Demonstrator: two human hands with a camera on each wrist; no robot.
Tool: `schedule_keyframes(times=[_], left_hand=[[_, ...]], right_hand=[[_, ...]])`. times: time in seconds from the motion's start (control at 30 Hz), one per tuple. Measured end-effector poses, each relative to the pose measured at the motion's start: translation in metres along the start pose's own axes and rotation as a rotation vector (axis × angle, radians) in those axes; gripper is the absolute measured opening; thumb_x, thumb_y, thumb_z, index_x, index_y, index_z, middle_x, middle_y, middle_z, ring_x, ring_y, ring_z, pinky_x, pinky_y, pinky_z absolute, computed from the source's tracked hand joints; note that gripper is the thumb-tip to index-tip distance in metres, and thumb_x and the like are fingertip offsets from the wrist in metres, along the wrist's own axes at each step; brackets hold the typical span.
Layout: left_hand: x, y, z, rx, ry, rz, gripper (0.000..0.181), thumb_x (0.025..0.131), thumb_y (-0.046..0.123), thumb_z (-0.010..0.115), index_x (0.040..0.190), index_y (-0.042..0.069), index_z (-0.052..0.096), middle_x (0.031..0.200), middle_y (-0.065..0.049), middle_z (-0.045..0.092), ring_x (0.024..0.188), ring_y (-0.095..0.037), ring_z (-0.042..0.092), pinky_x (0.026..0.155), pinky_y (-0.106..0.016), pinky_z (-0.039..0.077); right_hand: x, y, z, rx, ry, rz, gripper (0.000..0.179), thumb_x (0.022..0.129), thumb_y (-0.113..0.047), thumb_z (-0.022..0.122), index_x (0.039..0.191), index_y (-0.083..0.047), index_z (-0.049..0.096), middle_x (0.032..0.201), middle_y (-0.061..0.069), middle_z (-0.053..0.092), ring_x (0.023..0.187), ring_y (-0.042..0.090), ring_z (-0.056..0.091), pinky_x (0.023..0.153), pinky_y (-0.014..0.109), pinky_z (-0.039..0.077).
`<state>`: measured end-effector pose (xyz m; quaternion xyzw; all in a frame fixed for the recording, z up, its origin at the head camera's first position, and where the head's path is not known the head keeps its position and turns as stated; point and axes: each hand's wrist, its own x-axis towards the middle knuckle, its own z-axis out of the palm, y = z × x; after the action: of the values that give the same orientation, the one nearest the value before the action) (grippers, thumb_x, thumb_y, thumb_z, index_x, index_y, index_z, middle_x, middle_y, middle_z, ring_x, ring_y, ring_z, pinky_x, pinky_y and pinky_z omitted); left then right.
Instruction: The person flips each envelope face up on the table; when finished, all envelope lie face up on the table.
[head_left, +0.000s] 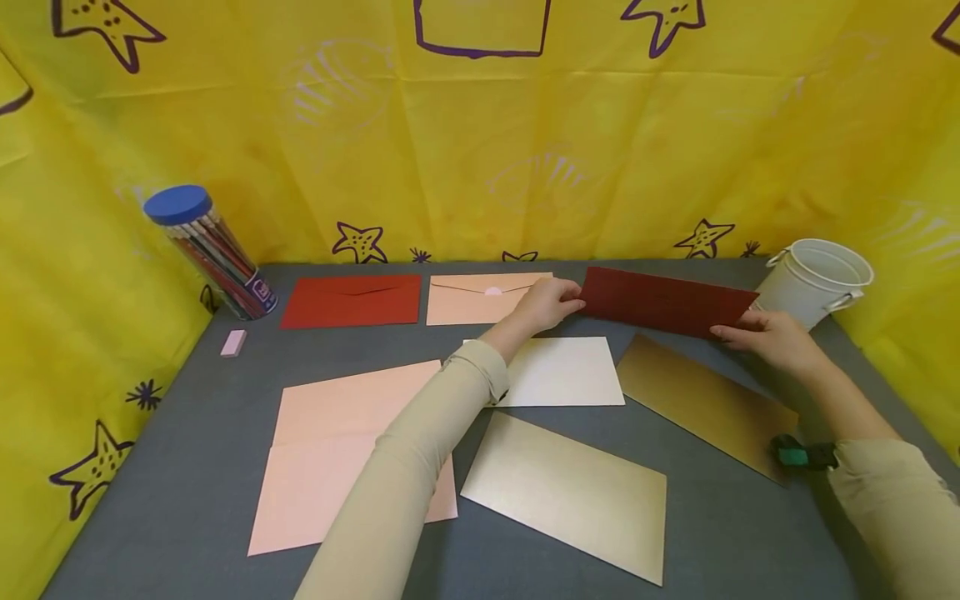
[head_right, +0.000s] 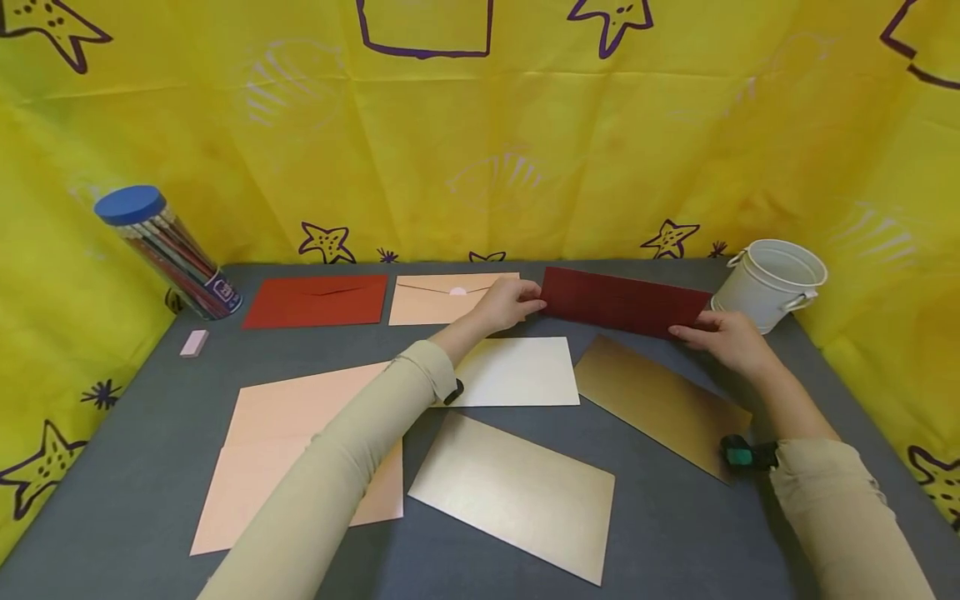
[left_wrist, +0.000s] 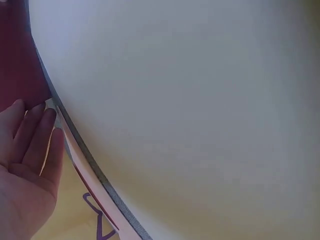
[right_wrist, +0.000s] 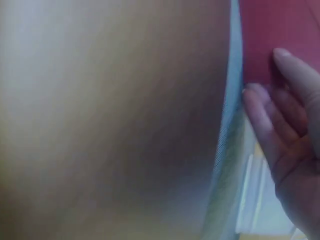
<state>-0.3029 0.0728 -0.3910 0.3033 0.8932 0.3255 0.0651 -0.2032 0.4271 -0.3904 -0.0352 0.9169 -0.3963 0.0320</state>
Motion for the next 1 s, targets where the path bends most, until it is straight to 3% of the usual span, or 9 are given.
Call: schedule_keyframes(times=[0.2, 0.33, 0.47, 0.63, 0.77, 0.87, 1.0], left_hand=[[-0.002, -0.001, 0.001, -0.095, 0.052, -0.075, 0.031, 0.098, 0.022, 0.062, 0.121, 0.003, 0.064, 0.106, -0.008, 0.069, 0.090, -0.016, 0.064, 0.076, -0.020, 0.049], [-0.004, 0.000, 0.002, -0.153, 0.119, -0.162, 0.033, 0.095, 0.021, 0.065, 0.123, 0.004, 0.064, 0.098, -0.007, 0.069, 0.080, -0.014, 0.064, 0.067, -0.017, 0.048], [-0.005, 0.003, 0.003, -0.129, 0.163, -0.237, 0.032, 0.093, 0.024, 0.068, 0.121, 0.006, 0.067, 0.092, -0.004, 0.070, 0.079, -0.013, 0.063, 0.064, -0.019, 0.046], [-0.005, 0.008, 0.006, -0.035, 0.160, -0.280, 0.031, 0.092, 0.027, 0.069, 0.118, 0.011, 0.069, 0.092, 0.000, 0.070, 0.085, -0.012, 0.063, 0.066, -0.022, 0.045], [-0.005, 0.009, 0.009, -0.009, 0.144, -0.269, 0.027, 0.090, 0.025, 0.071, 0.112, 0.009, 0.070, 0.090, -0.002, 0.070, 0.084, -0.014, 0.063, 0.065, -0.021, 0.044], [-0.004, 0.009, 0.012, 0.008, 0.138, -0.256, 0.024, 0.089, 0.024, 0.073, 0.106, 0.008, 0.071, 0.088, -0.003, 0.070, 0.084, -0.015, 0.062, 0.063, -0.019, 0.042], [-0.004, 0.010, 0.013, 0.038, 0.136, -0.253, 0.019, 0.088, 0.023, 0.073, 0.099, 0.008, 0.071, 0.084, -0.002, 0.069, 0.085, -0.016, 0.059, 0.062, -0.019, 0.040]], right_hand=[[0.011, -0.008, 0.002, 0.128, -0.010, 0.049, 0.035, 0.095, -0.023, 0.066, 0.095, 0.010, 0.054, 0.080, -0.010, 0.068, 0.073, 0.005, 0.069, 0.066, 0.019, 0.054], [0.018, -0.015, 0.005, 0.170, 0.010, 0.100, 0.045, 0.095, -0.025, 0.065, 0.114, 0.012, 0.050, 0.079, -0.017, 0.065, 0.072, 0.002, 0.068, 0.066, 0.017, 0.054], [0.025, -0.021, 0.009, 0.141, 0.029, 0.149, 0.066, 0.095, -0.033, 0.065, 0.133, 0.016, 0.042, 0.081, -0.021, 0.061, 0.071, -0.002, 0.066, 0.067, 0.015, 0.052], [0.031, -0.024, 0.013, 0.175, 0.050, 0.183, 0.072, 0.094, -0.033, 0.066, 0.137, 0.018, 0.039, 0.081, -0.023, 0.059, 0.071, -0.006, 0.064, 0.068, 0.015, 0.053], [0.034, -0.025, 0.015, 0.167, 0.080, 0.201, 0.071, 0.092, -0.033, 0.068, 0.136, 0.017, 0.043, 0.078, -0.025, 0.058, 0.069, -0.008, 0.062, 0.067, 0.014, 0.052], [0.037, -0.026, 0.015, 0.059, 0.107, 0.213, 0.071, 0.091, -0.039, 0.069, 0.132, 0.015, 0.049, 0.083, -0.013, 0.066, 0.069, -0.009, 0.058, 0.064, 0.011, 0.048], [0.040, -0.025, 0.016, -0.107, 0.128, 0.213, 0.069, 0.091, -0.045, 0.067, 0.127, 0.012, 0.055, 0.103, 0.019, 0.070, 0.091, 0.016, 0.060, 0.069, 0.018, 0.044]])
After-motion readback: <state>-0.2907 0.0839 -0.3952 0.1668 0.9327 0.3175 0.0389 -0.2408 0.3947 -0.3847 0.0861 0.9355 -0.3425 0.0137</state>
